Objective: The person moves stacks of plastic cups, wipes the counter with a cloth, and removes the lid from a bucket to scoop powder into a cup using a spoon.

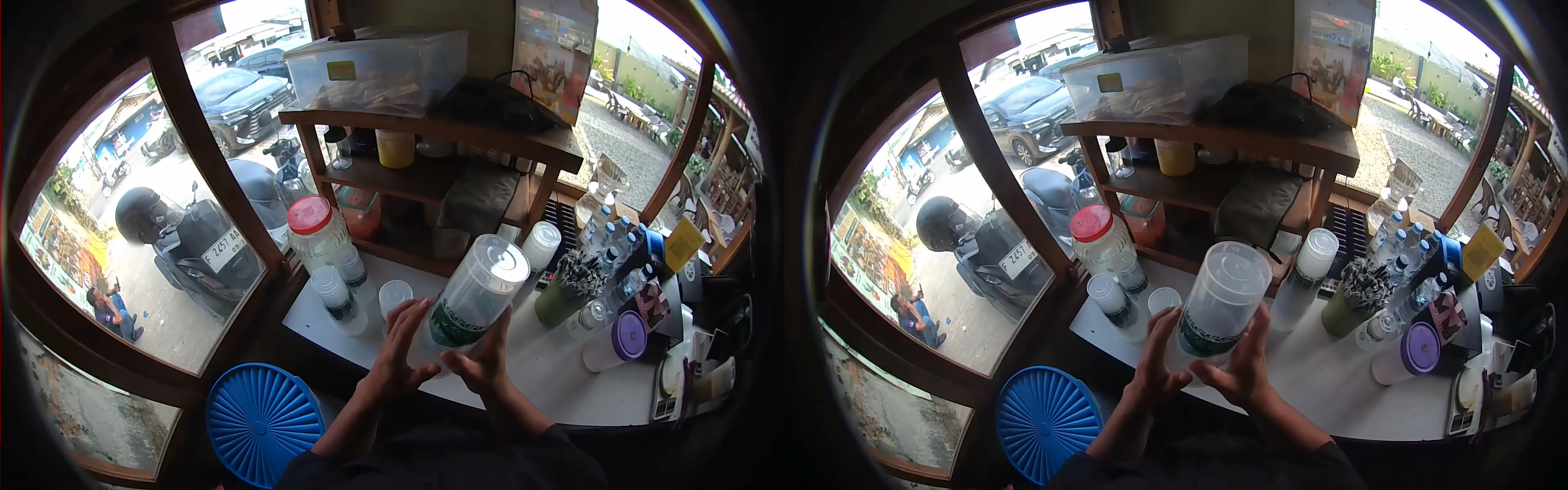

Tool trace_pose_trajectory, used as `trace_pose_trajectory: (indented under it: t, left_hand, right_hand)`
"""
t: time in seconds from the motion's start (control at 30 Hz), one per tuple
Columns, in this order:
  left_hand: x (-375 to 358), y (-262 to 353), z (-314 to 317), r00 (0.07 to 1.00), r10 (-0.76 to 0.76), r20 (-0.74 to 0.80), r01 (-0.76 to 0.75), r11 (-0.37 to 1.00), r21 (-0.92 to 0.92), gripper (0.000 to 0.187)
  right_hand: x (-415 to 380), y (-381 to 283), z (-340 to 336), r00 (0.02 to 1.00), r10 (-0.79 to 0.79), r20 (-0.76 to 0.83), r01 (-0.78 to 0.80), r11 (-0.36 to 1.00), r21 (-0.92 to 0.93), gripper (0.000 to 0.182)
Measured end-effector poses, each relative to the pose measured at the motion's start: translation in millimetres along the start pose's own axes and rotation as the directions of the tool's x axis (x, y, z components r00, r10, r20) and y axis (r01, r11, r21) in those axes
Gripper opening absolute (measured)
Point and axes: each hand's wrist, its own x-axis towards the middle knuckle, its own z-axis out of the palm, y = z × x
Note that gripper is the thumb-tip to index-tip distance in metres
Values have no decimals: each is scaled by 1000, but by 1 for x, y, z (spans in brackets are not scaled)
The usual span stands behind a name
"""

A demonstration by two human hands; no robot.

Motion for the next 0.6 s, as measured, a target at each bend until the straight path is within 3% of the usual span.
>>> trace_pose_trajectory:
  t: [0.03, 0.07, 0.13, 0.17, 0.2, 0.23, 0.27, 0.33, 0.37, 0.4, 0.43, 0.47, 0.53, 0.6]
  left_hand:
    - [7, 5, -6, 998, 56, -38, -45, 967, 252, 92]
    - [4, -6, -12, 989, 82, -123, -40, 950, 309, 94]
    - [4, -27, -26, 814, 130, -566, 71, 945, 319, 92]
    - [3, -39, -38, 706, 126, -697, 154, 934, 324, 91]
    - [-5, -56, -52, 682, 72, -728, 281, 893, 351, 97]
    - [-15, -76, -61, 712, -8, -702, 331, 886, 325, 100]
    - [-27, -95, -65, 735, -87, -673, 381, 873, 303, 104]
    - [-54, -135, -57, 721, -348, -599, 505, 856, 111, 111]
    - [-65, -151, -48, 756, -351, -552, 441, 897, 34, 113]
    - [-84, -173, -36, 723, -429, -542, 527, 849, 30, 108]
    - [-107, -208, -27, 756, -427, -497, 482, 876, -20, 100]
    - [-102, -183, -19, 718, -366, -592, 495, 867, 65, 91]
    - [-106, -193, -16, 679, -410, -608, 479, 876, -57, 89]
    - [-104, -185, -18, 630, -452, -631, 502, 858, -113, 89]
  right_hand:
    - [9, 3, -3, 993, 52, 109, -46, 997, -57, 103]
    - [17, 7, 7, 996, -64, 66, 69, 995, -69, 101]
    - [41, 26, 14, 984, -105, 141, 143, 944, -297, 103]
    - [44, 49, 22, 991, -99, 90, 124, 931, -342, 102]
    - [46, 67, 31, 995, -95, 38, 103, 918, -384, 100]
    - [47, 67, 36, 994, 69, 85, -27, 905, -423, 97]
    - [39, 92, 34, 969, 209, 129, -155, 928, -338, 95]
    - [1, 142, 22, 966, 84, 246, 44, 880, -472, 97]
    - [-18, 154, 15, 972, 71, 223, 25, 915, -402, 97]
    - [-36, 161, 6, 977, 64, 201, 5, 945, -326, 97]
    - [-48, 159, -2, 986, 72, 147, -16, 936, -352, 98]
    - [-54, 157, -11, 993, 76, 89, -38, 926, -375, 99]
    - [-64, 161, -34, 999, -37, -6, 28, 838, -545, 101]
    - [-68, 163, -56, 999, -11, -51, -18, 846, -532, 103]
